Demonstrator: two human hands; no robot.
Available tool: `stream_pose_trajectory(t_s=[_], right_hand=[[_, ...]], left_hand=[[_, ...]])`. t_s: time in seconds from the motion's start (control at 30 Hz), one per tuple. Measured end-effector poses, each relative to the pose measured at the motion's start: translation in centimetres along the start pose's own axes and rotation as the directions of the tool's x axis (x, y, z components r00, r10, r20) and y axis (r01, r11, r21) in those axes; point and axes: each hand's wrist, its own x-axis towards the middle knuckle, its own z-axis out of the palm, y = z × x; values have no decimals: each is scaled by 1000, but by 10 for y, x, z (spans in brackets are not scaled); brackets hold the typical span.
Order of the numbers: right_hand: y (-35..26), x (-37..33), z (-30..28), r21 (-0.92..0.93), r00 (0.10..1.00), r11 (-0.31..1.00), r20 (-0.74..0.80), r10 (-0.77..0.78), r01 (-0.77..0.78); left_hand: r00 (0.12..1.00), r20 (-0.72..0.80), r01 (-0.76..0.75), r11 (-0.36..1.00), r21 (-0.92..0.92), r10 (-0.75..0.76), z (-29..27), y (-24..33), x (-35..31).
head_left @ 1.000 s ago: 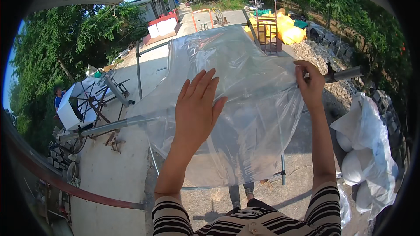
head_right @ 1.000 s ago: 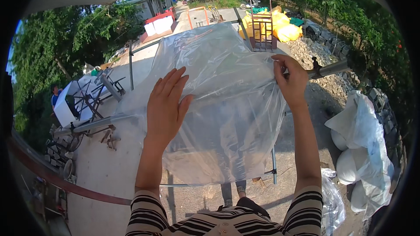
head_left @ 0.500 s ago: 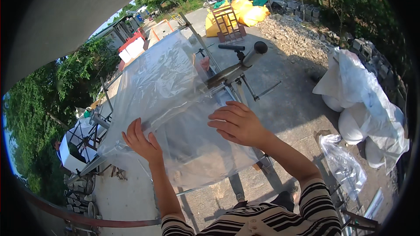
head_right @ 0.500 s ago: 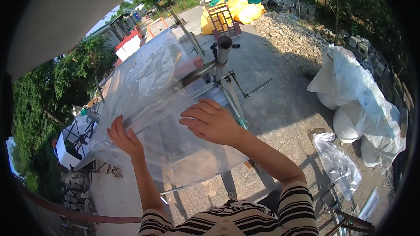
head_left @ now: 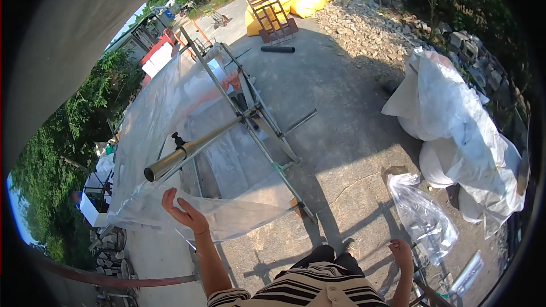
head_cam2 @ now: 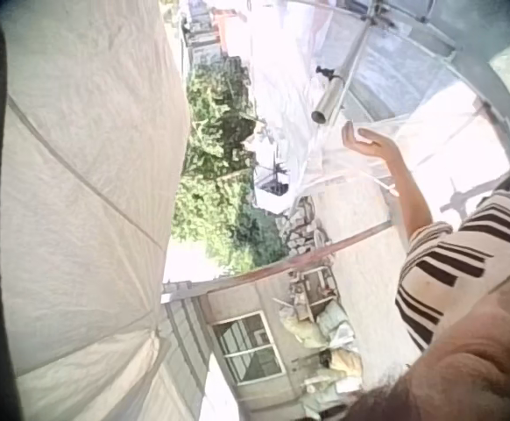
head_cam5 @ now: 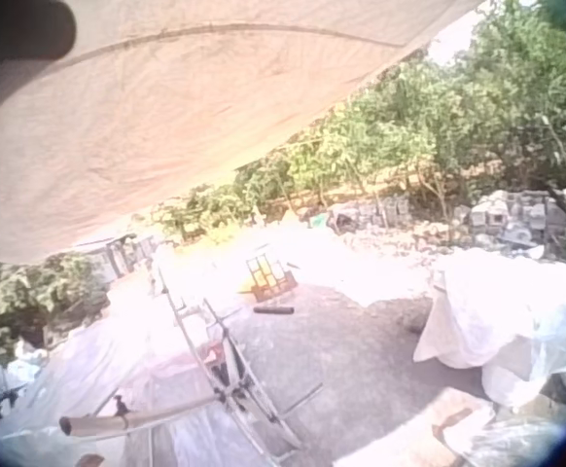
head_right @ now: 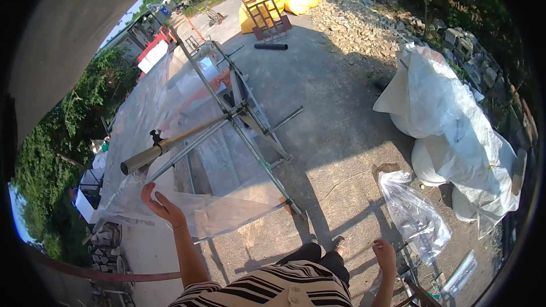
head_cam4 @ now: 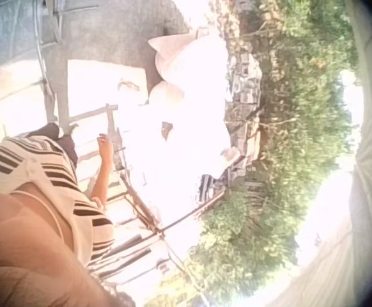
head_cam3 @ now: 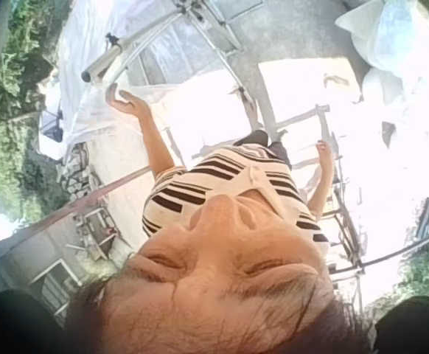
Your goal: The person assembles a greenhouse structure by attaching a metal frame to a base and securing a large roll of clear plastic sheeting over it. They use a metal rod to tension the plastic and a tool to tighten the frame connections, ensuring the covering is taut and properly aligned.
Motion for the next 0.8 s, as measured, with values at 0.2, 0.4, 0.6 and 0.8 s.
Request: stream_pose_trajectory(t_s=[0.2, 0.4, 0.6, 0.8], right_hand=[[-133, 155, -46, -45, 940, 973, -250, -231, 227], [-293, 277, -41, -47, 883, 882, -24, -469, 468], [-355, 390, -10, -198, 840, 832, 304, -450, 518], [-398, 522, 12, -8, 821, 862, 309, -480, 507]], left_hand=[[425, 859, 110, 926, -362, 285, 140, 84, -153], [29, 977, 429, 880, -205, 213, 282, 107, -200], [198, 971, 384, 900, -204, 135, 449, 70, -145], [475, 876, 465, 868, -173, -80, 570, 32, -86]])
